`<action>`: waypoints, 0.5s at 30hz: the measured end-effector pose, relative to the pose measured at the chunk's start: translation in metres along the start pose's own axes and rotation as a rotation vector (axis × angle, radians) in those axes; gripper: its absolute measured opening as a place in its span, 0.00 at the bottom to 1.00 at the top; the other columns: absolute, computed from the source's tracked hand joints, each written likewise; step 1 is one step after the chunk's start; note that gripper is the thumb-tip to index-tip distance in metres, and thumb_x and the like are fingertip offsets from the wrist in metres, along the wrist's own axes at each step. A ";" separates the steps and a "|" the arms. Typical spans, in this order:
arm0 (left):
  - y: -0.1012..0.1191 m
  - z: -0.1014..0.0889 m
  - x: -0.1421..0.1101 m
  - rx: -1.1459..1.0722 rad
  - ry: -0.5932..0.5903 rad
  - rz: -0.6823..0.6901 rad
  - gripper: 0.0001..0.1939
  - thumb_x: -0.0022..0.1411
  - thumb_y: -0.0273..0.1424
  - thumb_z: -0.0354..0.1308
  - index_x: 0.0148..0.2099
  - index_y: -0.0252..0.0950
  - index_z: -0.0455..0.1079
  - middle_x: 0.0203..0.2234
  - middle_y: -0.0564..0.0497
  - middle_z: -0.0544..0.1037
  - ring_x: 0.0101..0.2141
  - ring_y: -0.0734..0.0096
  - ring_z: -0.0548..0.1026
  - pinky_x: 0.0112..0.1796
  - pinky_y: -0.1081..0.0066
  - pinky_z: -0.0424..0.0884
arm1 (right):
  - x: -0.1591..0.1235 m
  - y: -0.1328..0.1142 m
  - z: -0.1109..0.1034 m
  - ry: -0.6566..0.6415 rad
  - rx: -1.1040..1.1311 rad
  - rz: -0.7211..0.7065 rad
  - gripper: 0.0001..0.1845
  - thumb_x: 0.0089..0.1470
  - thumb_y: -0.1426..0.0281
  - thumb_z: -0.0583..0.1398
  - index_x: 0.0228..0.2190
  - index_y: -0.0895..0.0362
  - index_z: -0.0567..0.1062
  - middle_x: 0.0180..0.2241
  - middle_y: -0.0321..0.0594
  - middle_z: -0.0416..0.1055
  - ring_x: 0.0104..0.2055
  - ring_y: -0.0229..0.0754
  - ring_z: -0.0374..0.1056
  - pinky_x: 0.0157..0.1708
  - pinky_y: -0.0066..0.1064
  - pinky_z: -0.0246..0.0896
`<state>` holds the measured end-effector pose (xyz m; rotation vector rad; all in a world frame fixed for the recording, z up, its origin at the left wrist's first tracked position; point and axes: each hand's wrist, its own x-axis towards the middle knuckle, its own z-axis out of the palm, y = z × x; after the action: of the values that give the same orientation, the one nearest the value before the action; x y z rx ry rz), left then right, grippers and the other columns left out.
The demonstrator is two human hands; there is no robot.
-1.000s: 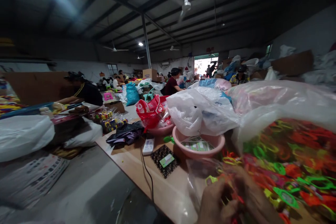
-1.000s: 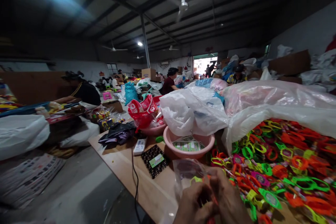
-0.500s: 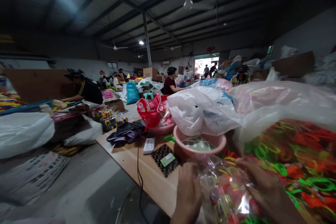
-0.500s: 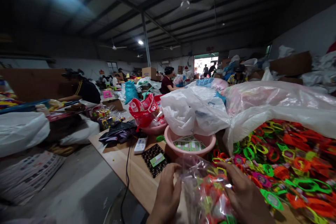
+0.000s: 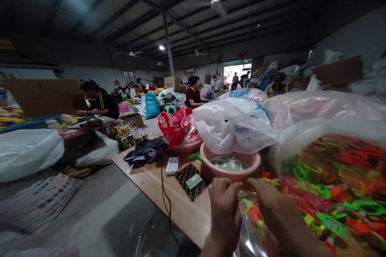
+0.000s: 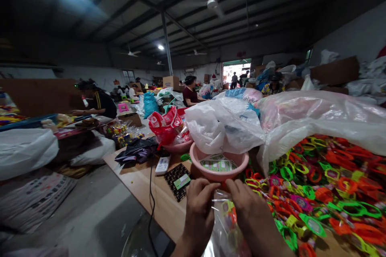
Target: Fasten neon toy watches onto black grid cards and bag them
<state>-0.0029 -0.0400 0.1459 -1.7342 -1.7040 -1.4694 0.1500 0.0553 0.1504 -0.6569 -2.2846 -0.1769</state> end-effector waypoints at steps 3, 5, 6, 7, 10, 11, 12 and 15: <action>0.004 -0.013 0.009 -0.033 0.237 0.120 0.28 0.64 0.14 0.52 0.60 0.40 0.75 0.43 0.48 0.74 0.46 0.68 0.72 0.47 0.69 0.72 | 0.017 0.021 -0.027 0.088 -0.044 0.036 0.15 0.65 0.77 0.53 0.43 0.53 0.77 0.36 0.41 0.74 0.36 0.46 0.72 0.32 0.34 0.63; 0.005 -0.016 0.008 -0.028 0.383 0.177 0.30 0.64 0.12 0.52 0.64 0.39 0.73 0.45 0.48 0.72 0.48 0.70 0.72 0.50 0.71 0.72 | 0.025 0.035 -0.044 0.278 -0.027 0.051 0.10 0.69 0.71 0.56 0.44 0.55 0.78 0.37 0.43 0.74 0.39 0.48 0.71 0.38 0.37 0.65; 0.003 -0.016 0.005 -0.029 0.436 0.180 0.30 0.65 0.12 0.52 0.64 0.40 0.73 0.46 0.48 0.72 0.49 0.71 0.72 0.52 0.72 0.72 | 0.026 0.042 -0.049 0.388 -0.016 0.075 0.10 0.69 0.69 0.57 0.45 0.56 0.78 0.39 0.45 0.75 0.41 0.49 0.71 0.43 0.39 0.66; 0.000 -0.014 0.002 -0.036 0.478 0.163 0.30 0.66 0.13 0.52 0.64 0.41 0.73 0.46 0.48 0.72 0.49 0.71 0.73 0.52 0.72 0.72 | 0.025 0.048 -0.052 0.486 0.000 0.114 0.11 0.69 0.66 0.59 0.46 0.57 0.79 0.40 0.46 0.76 0.44 0.50 0.72 0.47 0.41 0.67; -0.022 0.002 -0.009 -0.108 0.531 -0.049 0.23 0.71 0.20 0.53 0.60 0.46 0.77 0.47 0.50 0.76 0.50 0.73 0.74 0.53 0.73 0.71 | 0.014 0.066 -0.041 0.575 0.133 0.339 0.19 0.64 0.55 0.65 0.44 0.58 0.81 0.42 0.48 0.79 0.45 0.53 0.73 0.50 0.45 0.68; -0.031 0.009 -0.013 -0.146 0.532 -0.171 0.19 0.72 0.24 0.55 0.58 0.47 0.79 0.47 0.50 0.77 0.51 0.72 0.75 0.53 0.73 0.72 | 0.007 0.071 -0.031 0.527 0.227 0.462 0.22 0.60 0.51 0.66 0.42 0.57 0.82 0.40 0.48 0.79 0.43 0.53 0.74 0.47 0.44 0.70; -0.041 0.017 -0.017 -0.197 0.523 -0.302 0.16 0.73 0.29 0.57 0.56 0.46 0.80 0.48 0.49 0.78 0.51 0.71 0.76 0.53 0.72 0.72 | -0.001 0.076 -0.020 0.457 0.344 0.600 0.25 0.56 0.47 0.67 0.40 0.57 0.82 0.38 0.47 0.80 0.40 0.52 0.74 0.42 0.43 0.71; -0.067 0.040 -0.026 -0.471 0.490 -0.731 0.22 0.60 0.47 0.71 0.51 0.39 0.80 0.41 0.47 0.79 0.42 0.68 0.79 0.44 0.70 0.76 | -0.020 0.087 0.016 0.243 0.772 0.980 0.24 0.47 0.46 0.70 0.30 0.55 0.80 0.28 0.42 0.78 0.29 0.47 0.72 0.28 0.36 0.69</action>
<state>-0.0374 -0.0066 0.0794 -0.7620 -1.8813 -2.5138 0.1961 0.1264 0.1195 -1.1317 -1.3939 0.9715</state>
